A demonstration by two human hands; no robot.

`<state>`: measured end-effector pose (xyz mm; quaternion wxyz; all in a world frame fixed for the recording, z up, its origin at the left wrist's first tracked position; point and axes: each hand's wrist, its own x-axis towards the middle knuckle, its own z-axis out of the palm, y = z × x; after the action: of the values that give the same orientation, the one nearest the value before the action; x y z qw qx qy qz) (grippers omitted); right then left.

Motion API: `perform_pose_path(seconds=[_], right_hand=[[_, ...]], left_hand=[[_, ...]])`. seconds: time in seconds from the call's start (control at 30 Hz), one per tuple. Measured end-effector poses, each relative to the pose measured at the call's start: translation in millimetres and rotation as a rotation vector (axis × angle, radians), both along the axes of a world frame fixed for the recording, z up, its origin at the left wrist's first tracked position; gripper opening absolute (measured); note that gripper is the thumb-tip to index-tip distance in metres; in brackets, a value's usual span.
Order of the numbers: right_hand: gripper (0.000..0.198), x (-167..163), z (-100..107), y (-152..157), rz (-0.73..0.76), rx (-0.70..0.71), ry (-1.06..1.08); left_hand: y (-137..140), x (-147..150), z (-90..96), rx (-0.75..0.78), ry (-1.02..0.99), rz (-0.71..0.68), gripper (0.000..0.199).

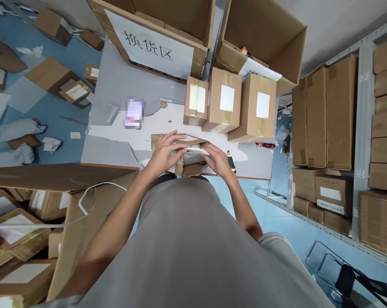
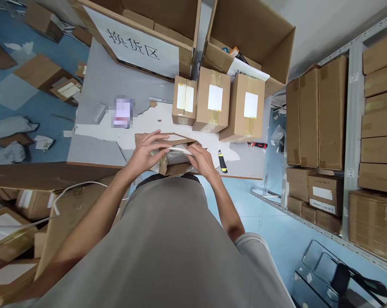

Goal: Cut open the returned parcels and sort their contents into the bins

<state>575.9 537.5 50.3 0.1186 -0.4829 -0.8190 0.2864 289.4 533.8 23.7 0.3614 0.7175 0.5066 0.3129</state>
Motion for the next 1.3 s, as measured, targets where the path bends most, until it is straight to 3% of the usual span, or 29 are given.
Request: perform_pose_path(seconds=[0.27, 0.47, 0.6, 0.87, 1.03, 1.17, 1.3], right_hand=[[0.03, -34, 16, -2, -0.018, 0.102, -0.047], [0.032, -52, 22, 14, 0.099, 0.148, -0.23], [0.03, -50, 24, 21, 0.164, 0.148, -0.276], [0.022, -16, 56, 17, 0.071, 0.095, -0.37], [0.023, -40, 66, 17, 0.088, 0.112, -0.511], [0.028, -55, 63, 24, 0.156, 0.096, -0.488], [0.023, -32, 68, 22, 0.107, 0.118, -0.416]], left_hand=[[0, 6, 0.4, 0.074, 0.016, -0.037, 0.029], [3, 7, -1.4, 0.112, 0.037, -0.025, 0.03], [4, 2, 0.7, 0.091, 0.088, -0.009, 0.027], [3, -16, 10.2, 0.146, 0.227, 0.048, 0.027], [5, -6, 15.9, 0.154, 0.238, -0.009, 0.038], [6, -2, 9.5, 0.139, 0.175, 0.007, 0.036], [5, -15, -4.7, 0.125, 0.115, 0.102, 0.036]])
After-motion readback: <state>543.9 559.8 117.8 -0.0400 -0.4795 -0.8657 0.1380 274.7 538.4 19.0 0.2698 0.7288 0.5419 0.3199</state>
